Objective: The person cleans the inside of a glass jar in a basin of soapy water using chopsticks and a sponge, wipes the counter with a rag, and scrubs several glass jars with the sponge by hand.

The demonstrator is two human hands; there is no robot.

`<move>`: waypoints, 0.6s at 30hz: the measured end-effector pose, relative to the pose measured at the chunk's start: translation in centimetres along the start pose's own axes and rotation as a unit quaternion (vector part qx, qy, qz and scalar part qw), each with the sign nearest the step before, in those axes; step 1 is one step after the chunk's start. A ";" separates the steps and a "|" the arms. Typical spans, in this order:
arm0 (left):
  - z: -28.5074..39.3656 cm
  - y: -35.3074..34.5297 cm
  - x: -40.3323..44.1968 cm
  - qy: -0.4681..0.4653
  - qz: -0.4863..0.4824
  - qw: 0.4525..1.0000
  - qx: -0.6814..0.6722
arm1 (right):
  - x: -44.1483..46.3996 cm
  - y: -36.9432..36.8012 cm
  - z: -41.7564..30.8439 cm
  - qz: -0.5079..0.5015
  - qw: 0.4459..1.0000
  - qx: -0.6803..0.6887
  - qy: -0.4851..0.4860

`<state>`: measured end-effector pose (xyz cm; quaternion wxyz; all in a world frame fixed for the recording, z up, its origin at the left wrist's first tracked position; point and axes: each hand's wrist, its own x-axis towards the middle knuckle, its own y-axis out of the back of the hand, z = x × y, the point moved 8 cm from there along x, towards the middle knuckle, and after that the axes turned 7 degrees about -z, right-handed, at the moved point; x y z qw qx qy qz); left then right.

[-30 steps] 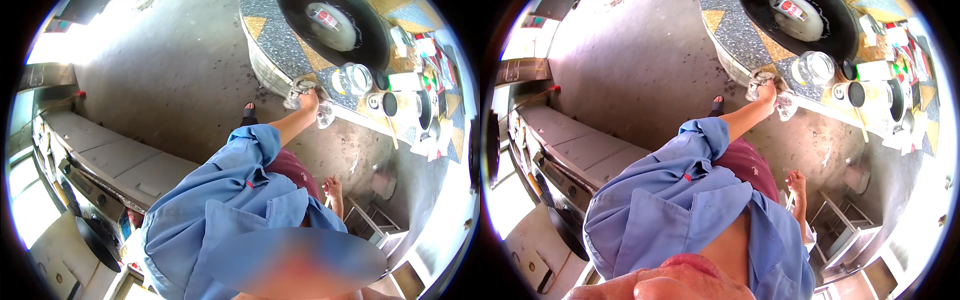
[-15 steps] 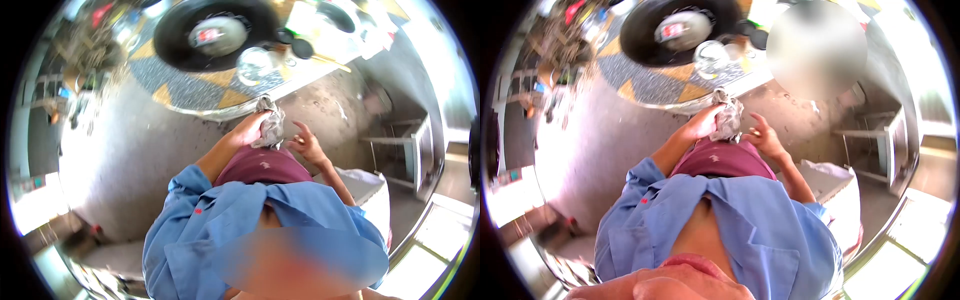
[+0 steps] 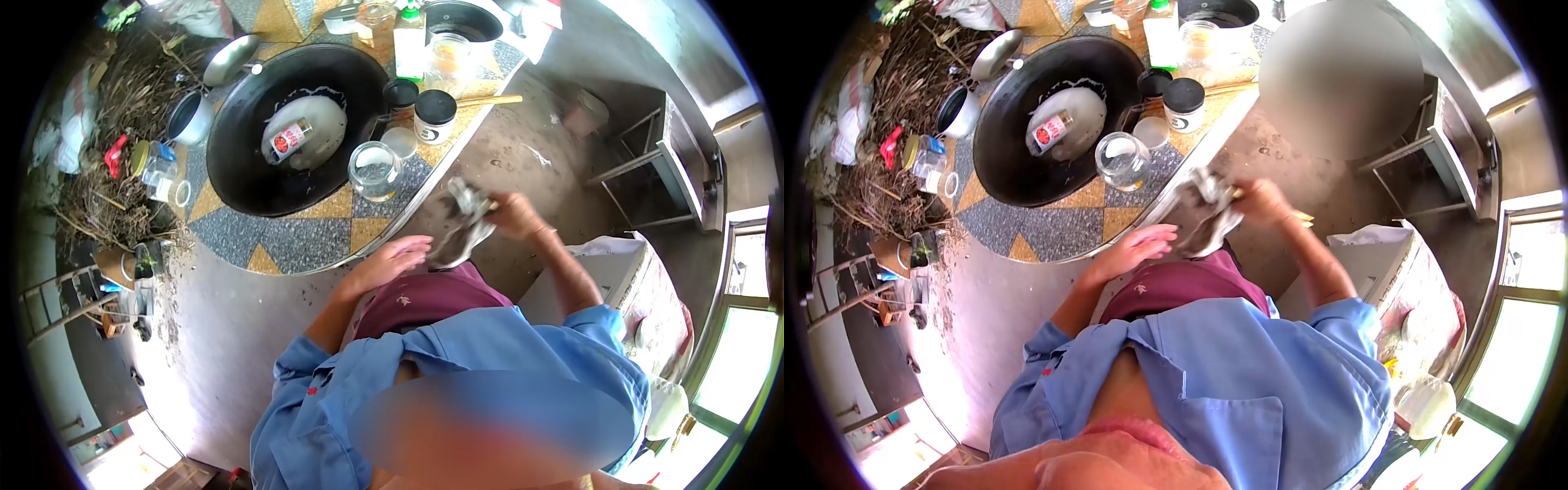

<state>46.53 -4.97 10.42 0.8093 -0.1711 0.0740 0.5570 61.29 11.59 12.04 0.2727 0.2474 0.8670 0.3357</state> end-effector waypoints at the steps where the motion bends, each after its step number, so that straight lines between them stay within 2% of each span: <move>1: 0.5 1.0 -1.0 0.003 0.011 1.000 -0.021 | 0.3 3.3 1.4 0.045 0.999 -0.008 -0.019; 2: 0.1 2.3 -2.1 0.003 0.043 0.998 -0.045 | 0.9 6.5 3.6 0.082 0.997 -0.003 -0.015; 4: -0.4 4.3 -4.8 0.015 0.115 0.988 -0.101 | 1.7 14.0 6.3 0.160 0.985 -0.016 -0.068; 5: -0.6 4.9 -6.2 0.025 0.155 0.979 -0.133 | 2.4 17.6 7.5 0.197 0.979 -0.024 -0.054; 8: -3.6 6.4 -9.5 0.023 0.298 0.929 -0.216 | 5.7 27.1 9.8 0.272 0.954 -0.097 -0.076; 11: -6.8 6.5 -13.3 -0.061 0.435 0.835 -0.331 | 11.4 34.9 13.7 0.347 0.921 -0.154 -0.085; 12: -7.6 5.7 -13.6 -0.062 0.441 0.831 -0.332 | 12.8 36.7 13.7 0.368 0.915 -0.152 -0.069; 14: -9.6 4.4 -15.8 -0.090 0.563 0.727 -0.383 | 17.2 39.7 14.6 0.376 0.908 -0.159 -0.090; 15: -10.2 3.5 -15.9 -0.091 0.572 0.718 -0.385 | 19.4 40.6 14.7 0.373 0.913 -0.142 -0.090; 17: -12.7 1.2 -16.3 -0.089 0.627 0.620 -0.463 | 23.8 41.2 14.5 0.373 0.910 -0.162 -0.080; 18: -13.5 0.2 -16.0 -0.085 0.632 0.598 -0.485 | 26.6 40.9 14.3 0.376 0.905 -0.182 -0.076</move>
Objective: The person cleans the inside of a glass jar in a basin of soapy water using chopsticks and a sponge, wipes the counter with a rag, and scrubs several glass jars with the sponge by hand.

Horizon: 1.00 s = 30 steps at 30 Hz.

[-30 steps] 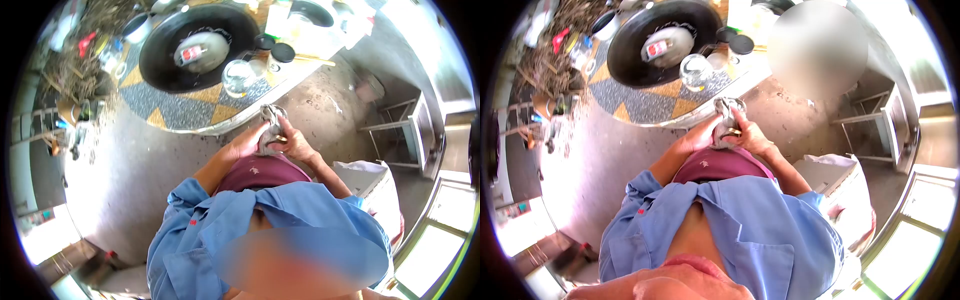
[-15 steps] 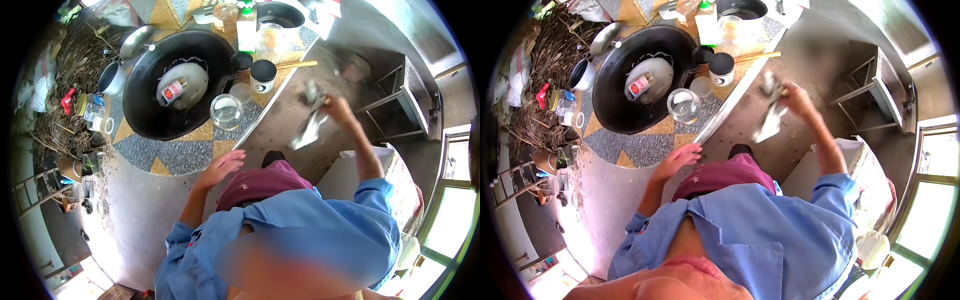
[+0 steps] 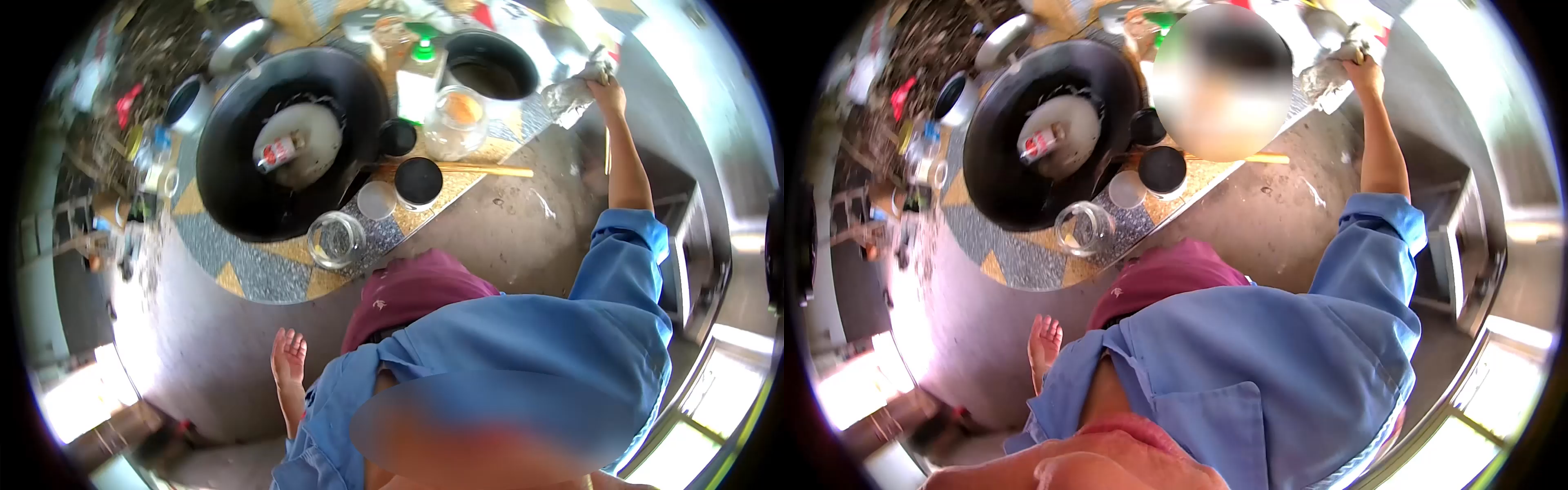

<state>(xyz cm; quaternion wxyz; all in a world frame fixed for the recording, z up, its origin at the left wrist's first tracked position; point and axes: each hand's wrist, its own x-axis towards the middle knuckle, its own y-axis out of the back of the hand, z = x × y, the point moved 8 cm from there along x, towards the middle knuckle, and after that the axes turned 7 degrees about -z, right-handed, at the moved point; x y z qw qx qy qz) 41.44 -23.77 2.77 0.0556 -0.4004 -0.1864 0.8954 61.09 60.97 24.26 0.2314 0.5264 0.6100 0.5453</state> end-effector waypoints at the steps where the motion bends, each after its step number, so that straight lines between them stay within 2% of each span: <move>1: -1.1 0.3 -0.5 -0.002 -0.004 1.000 -0.024 | 2.5 -3.4 0.5 -0.033 0.998 0.017 0.041; 2: -2.3 1.0 -1.1 -0.007 -0.003 0.999 -0.049 | 2.8 -6.8 0.3 -0.191 0.977 0.094 -0.026; 3: -3.3 1.1 -1.1 -0.001 -0.098 0.991 -0.096 | 5.0 -10.5 0.8 -0.231 0.964 -0.069 0.113; 4: -4.6 2.6 -1.5 -0.007 -0.106 0.987 -0.117 | 6.5 -13.9 1.2 -0.200 0.899 -0.275 0.275; 5: -4.4 1.3 -4.3 -0.009 0.072 0.996 -0.052 | 7.6 -17.0 2.0 -0.122 0.810 -0.401 0.409; 6: -5.0 1.6 -5.2 -0.011 0.092 0.995 -0.041 | 8.8 -17.2 2.1 -0.144 0.842 -0.346 0.389; 7: -5.5 1.7 -5.9 -0.014 0.100 0.995 -0.028 | 8.3 -13.6 1.1 -0.192 0.967 0.047 0.159; 8: -6.2 2.2 -6.4 -0.011 0.102 0.994 -0.024 | 6.3 -11.0 -2.1 -0.171 0.946 -0.005 0.277; 9: -6.6 2.1 -6.9 -0.017 0.109 0.994 -0.027 | 4.5 -9.3 -3.8 -0.181 0.944 -0.012 0.275; 10: -6.8 1.9 -7.3 -0.018 0.122 0.992 -0.025 | 0.2 -5.9 -7.0 -0.226 0.944 0.038 0.236; 12: -6.8 0.9 -7.7 -0.022 0.146 0.989 -0.032 | -6.8 -2.9 -11.4 -0.292 0.907 0.172 0.250; 13: -6.6 0.2 -7.6 -0.022 0.149 0.988 -0.021 | -11.6 -0.7 -14.6 -0.349 0.904 0.140 0.202; 15: -5.9 -0.8 -7.0 -0.023 0.149 0.989 -0.009 | -19.9 0.0 -18.8 -0.450 0.831 0.265 0.190; 16: -5.4 -1.5 -6.4 -0.033 0.118 0.992 0.011 | -23.8 0.0 -21.5 -0.506 0.787 0.231 0.267; 17: -4.8 -2.4 -5.7 -0.043 0.085 0.995 0.031 | -27.6 -1.0 -23.7 -0.526 0.734 0.317 0.291; 19: -3.4 -3.3 -4.8 -0.050 0.067 0.995 0.060 | -33.5 -1.3 -28.0 -0.593 0.662 0.301 0.345; 23: 0.0 -3.2 -4.1 -0.089 -0.009 0.986 0.141 | -38.1 -0.3 -32.3 -0.583 0.645 0.367 0.331; 25: 1.4 -1.8 -4.1 -0.098 -0.011 0.975 0.197 | -37.5 1.3 -33.5 -0.540 0.674 0.404 0.302; 26: 1.7 -0.5 -3.9 -0.100 -0.018 0.975 0.196 | -37.1 2.5 -34.3 -0.487 0.695 0.418 0.323; 27: 2.2 1.2 -3.8 -0.106 -0.014 0.974 0.197 | -37.1 2.5 -34.5 -0.493 0.685 0.482 0.236; 29: 3.1 4.5 -4.3 -0.114 -0.014 0.975 0.193 | -37.0 3.7 -35.5 -0.444 0.641 0.605 0.161; 30: 3.7 6.1 -4.7 -0.123 0.002 0.975 0.185 | -37.1 3.9 -36.2 -0.402 0.615 0.659 0.159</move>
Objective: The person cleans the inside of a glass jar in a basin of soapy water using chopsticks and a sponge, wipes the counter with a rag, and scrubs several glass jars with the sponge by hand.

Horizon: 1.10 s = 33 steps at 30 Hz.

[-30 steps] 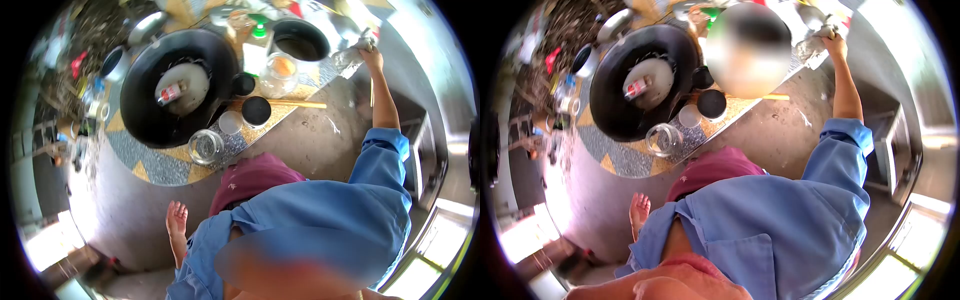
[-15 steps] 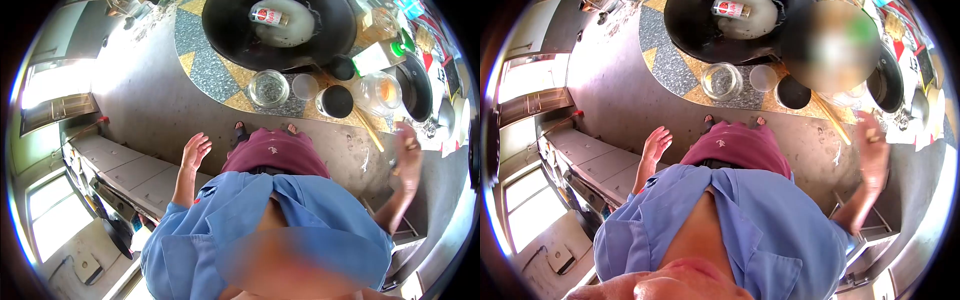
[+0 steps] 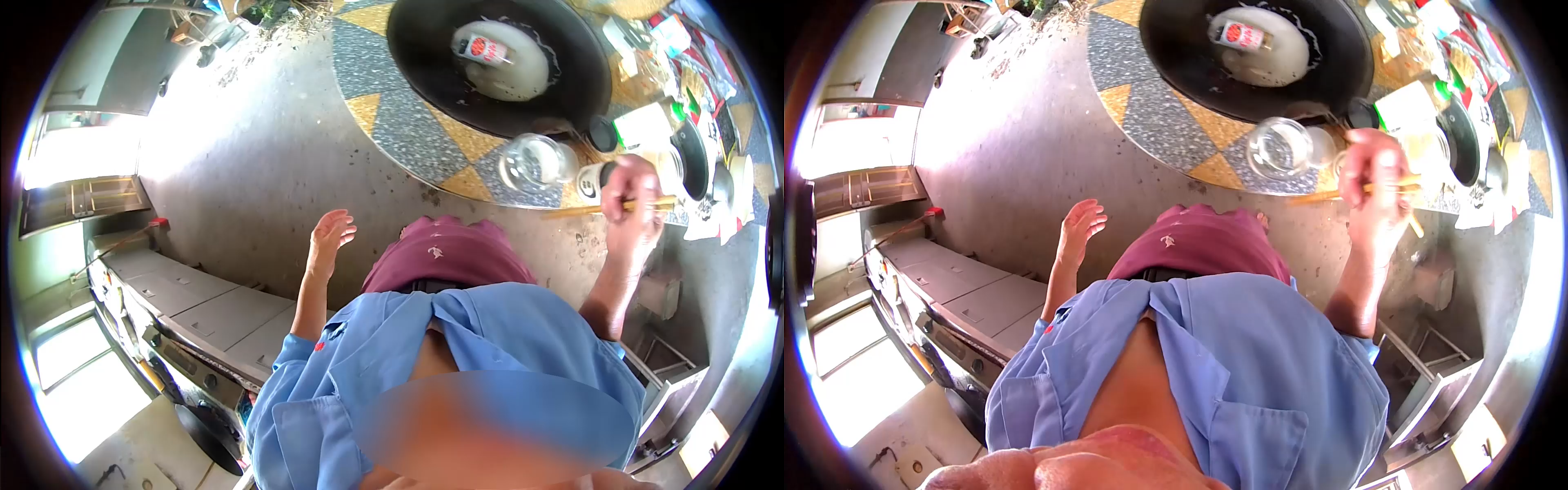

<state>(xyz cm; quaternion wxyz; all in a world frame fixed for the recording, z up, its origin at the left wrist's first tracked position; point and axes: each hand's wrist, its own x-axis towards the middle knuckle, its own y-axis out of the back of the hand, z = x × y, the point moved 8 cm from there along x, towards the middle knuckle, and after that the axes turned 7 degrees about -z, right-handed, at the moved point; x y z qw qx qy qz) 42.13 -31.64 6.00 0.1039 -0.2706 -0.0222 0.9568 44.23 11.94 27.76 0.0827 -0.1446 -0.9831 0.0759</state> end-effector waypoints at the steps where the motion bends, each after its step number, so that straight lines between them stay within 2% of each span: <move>1: 0.1 1.9 -0.2 -0.005 0.021 1.000 -0.007 | 0.4 -0.7 0.0 0.022 0.997 0.047 0.051; 3: 0.0 5.3 -0.7 -0.017 0.039 0.999 -0.025 | 1.8 -3.1 0.3 0.038 0.986 0.128 0.104; 5: 0.1 8.6 -1.3 -0.026 0.057 0.998 -0.030 | 2.6 -6.2 0.7 0.072 0.989 -0.039 0.123; 6: 0.1 10.0 -1.4 -0.019 0.068 0.996 -0.052 | 3.1 -6.2 2.2 0.057 0.984 -0.125 0.112; 9: 1.0 12.8 -0.8 -0.020 0.060 0.996 -0.069 | 3.2 -10.3 6.7 -0.001 1.000 0.000 0.014; 11: 2.5 13.8 0.3 -0.031 0.065 0.996 -0.060 | 3.4 -13.7 6.6 -0.008 0.996 0.003 0.084; 13: 4.0 14.5 2.2 -0.047 0.054 0.996 -0.057 | 4.7 -14.4 9.3 0.004 0.990 0.130 0.047; 16: 6.7 14.4 5.2 -0.073 0.029 0.996 -0.043 | 7.2 -15.6 10.9 0.059 0.979 0.194 0.010; 18: 8.7 14.0 7.5 -0.076 0.015 0.996 -0.032 | 9.3 -15.9 13.4 0.085 0.958 0.269 -0.056; 21: 10.1 15.1 10.9 -0.080 -0.003 0.997 0.010 | 13.2 -17.5 17.0 0.030 0.922 0.381 -0.066; 23: 11.7 15.8 12.2 -0.077 0.003 0.996 0.034 | 15.5 -19.5 19.3 0.051 0.891 0.442 -0.089; 25: 12.0 17.4 13.6 -0.026 0.017 0.999 0.031 | 17.7 -20.8 23.1 0.073 0.849 0.505 -0.135; 27: 13.9 18.2 15.1 -0.007 0.005 0.998 0.067 | 19.0 -21.7 25.3 0.104 0.837 0.517 -0.149; 30: 16.6 18.4 19.3 0.002 -0.024 0.993 0.112 | 20.4 -21.5 26.6 0.152 0.858 0.464 -0.162; 33: 19.3 15.6 24.5 0.007 -0.067 0.984 0.168 | 20.4 -19.6 26.3 0.223 0.857 0.437 -0.158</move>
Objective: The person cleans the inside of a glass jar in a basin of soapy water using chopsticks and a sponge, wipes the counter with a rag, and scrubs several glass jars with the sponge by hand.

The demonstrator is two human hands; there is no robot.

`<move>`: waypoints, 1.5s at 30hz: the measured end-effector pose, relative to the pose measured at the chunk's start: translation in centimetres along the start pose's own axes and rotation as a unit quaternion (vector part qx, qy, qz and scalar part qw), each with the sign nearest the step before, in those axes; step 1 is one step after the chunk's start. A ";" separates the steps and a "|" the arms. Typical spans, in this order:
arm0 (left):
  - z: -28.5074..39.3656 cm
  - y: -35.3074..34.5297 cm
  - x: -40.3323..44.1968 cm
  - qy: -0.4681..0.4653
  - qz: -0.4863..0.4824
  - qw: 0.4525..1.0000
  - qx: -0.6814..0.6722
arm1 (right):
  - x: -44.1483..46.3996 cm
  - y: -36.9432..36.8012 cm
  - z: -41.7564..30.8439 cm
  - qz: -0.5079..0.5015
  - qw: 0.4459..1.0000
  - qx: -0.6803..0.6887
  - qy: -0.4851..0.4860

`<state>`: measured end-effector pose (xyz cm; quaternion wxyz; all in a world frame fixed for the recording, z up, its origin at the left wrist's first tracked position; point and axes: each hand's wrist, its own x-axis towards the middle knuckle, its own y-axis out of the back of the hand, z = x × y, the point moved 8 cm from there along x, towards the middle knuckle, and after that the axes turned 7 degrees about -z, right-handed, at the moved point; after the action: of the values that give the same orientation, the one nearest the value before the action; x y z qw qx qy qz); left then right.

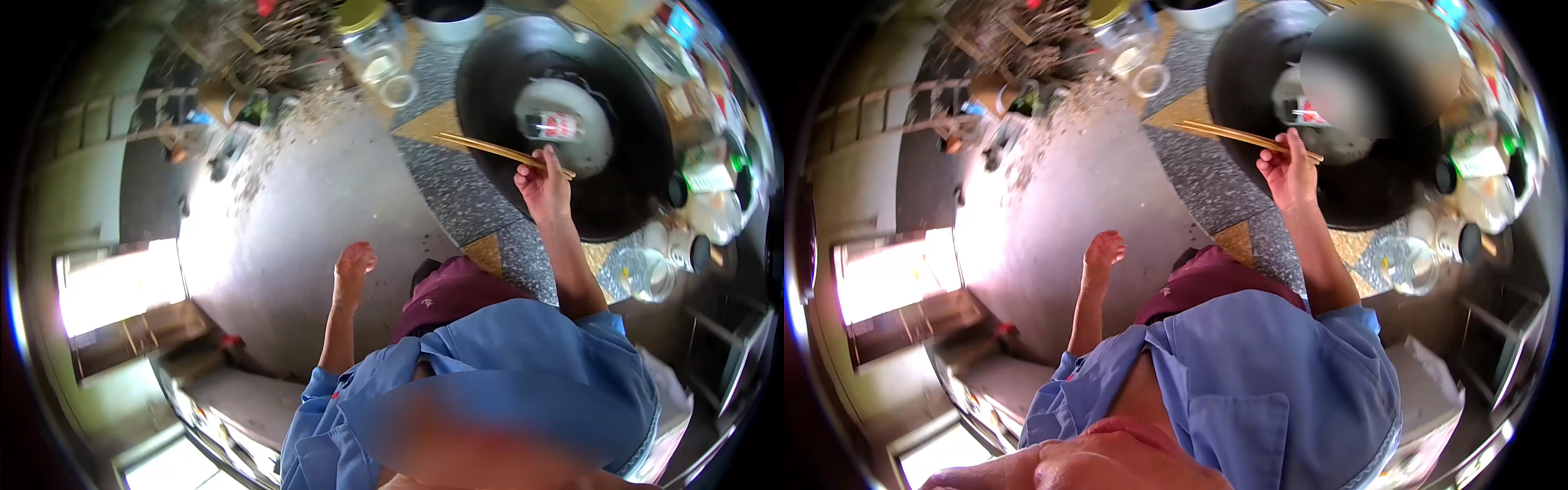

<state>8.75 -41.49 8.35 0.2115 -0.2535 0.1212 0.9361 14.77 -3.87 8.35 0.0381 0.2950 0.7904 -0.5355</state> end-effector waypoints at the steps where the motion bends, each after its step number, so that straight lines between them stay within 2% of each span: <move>1: 2.0 -1.3 1.8 -0.015 -0.024 0.999 0.036 | -0.3 0.0 -1.3 -0.002 0.999 -0.025 0.032; 4: 6.7 -6.3 8.3 -0.062 -0.133 0.983 0.112 | -2.2 1.3 -5.2 0.062 0.979 -0.103 0.166; 5: 8.8 -9.0 10.0 -0.115 -0.194 0.967 0.121 | -3.0 2.1 -6.0 0.086 0.974 -0.098 0.187; 6: 10.7 -11.8 11.4 -0.164 -0.253 0.945 0.125 | -4.0 2.8 -6.7 0.104 0.967 -0.102 0.210; 10: 14.8 -23.7 16.9 -0.258 -0.416 0.853 0.179 | -9.2 4.4 -7.8 0.203 0.931 -0.096 0.288; 12: 16.6 -29.8 18.1 -0.361 -0.428 0.770 0.306 | -11.9 4.6 -7.2 0.274 0.906 -0.084 0.311; 14: 16.7 -35.0 19.3 -0.505 -0.331 0.652 0.458 | -13.8 5.0 -6.1 0.299 0.890 -0.061 0.338; 16: 14.8 -39.7 21.1 -0.504 -0.301 0.591 0.554 | -15.1 4.0 -5.2 0.319 0.874 -0.060 0.362; 18: 13.1 -43.3 22.3 -0.544 -0.248 0.562 0.572 | -16.4 3.2 -4.1 0.367 0.851 -0.034 0.374; 19: 11.7 -45.1 23.5 -0.490 -0.275 0.535 0.631 | -17.0 2.9 -3.9 0.374 0.844 -0.045 0.382; 21: 10.1 -47.0 25.2 -0.435 -0.307 0.523 0.665 | -18.0 2.4 -3.6 0.382 0.829 -0.055 0.404; 22: 8.2 -48.1 27.2 -0.438 -0.271 0.495 0.699 | -18.6 2.1 -3.6 0.384 0.821 -0.054 0.418; 23: 9.0 -48.5 27.6 -0.410 -0.281 0.494 0.713 | -19.2 1.9 -3.6 0.399 0.808 -0.057 0.429; 25: 10.5 -50.1 28.8 -0.404 -0.310 0.456 0.730 | -20.4 1.8 -4.0 0.421 0.788 -0.058 0.445; 28: 13.7 -52.6 29.7 -0.469 -0.274 0.409 0.733 | -21.3 2.8 -4.2 0.445 0.767 -0.055 0.459; 31: 14.1 -53.8 29.5 -0.470 -0.295 0.403 0.728 | -21.2 3.7 -3.6 0.448 0.767 -0.031 0.459; 34: 12.0 -52.7 28.8 -0.439 -0.340 0.480 0.680 | -20.3 4.1 -3.4 0.439 0.776 -0.025 0.452; 36: 11.0 -52.1 27.8 -0.370 -0.443 0.531 0.621 | -19.8 4.0 -3.6 0.435 0.780 -0.025 0.450; 39: 10.4 -51.4 27.0 -0.393 -0.510 0.604 0.470 | -19.7 3.7 -4.4 0.430 0.782 -0.045 0.449; 40: 9.6 -50.8 27.3 -0.389 -0.509 0.603 0.475 | -19.8 3.7 -4.7 0.425 0.782 -0.060 0.452; 42: 9.1 -49.7 26.4 -0.312 -0.598 0.671 0.308 | -19.9 4.0 -5.3 0.412 0.786 -0.070 0.455; 45: 9.6 -47.4 24.3 -0.291 -0.637 0.680 0.218 | -20.0 4.2 -6.8 0.402 0.785 -0.067 0.467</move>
<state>7.42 11.62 -2.05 0.8303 0.0693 0.0634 0.5494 35.09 -5.37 15.27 -0.1044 0.7968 0.5553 -0.2141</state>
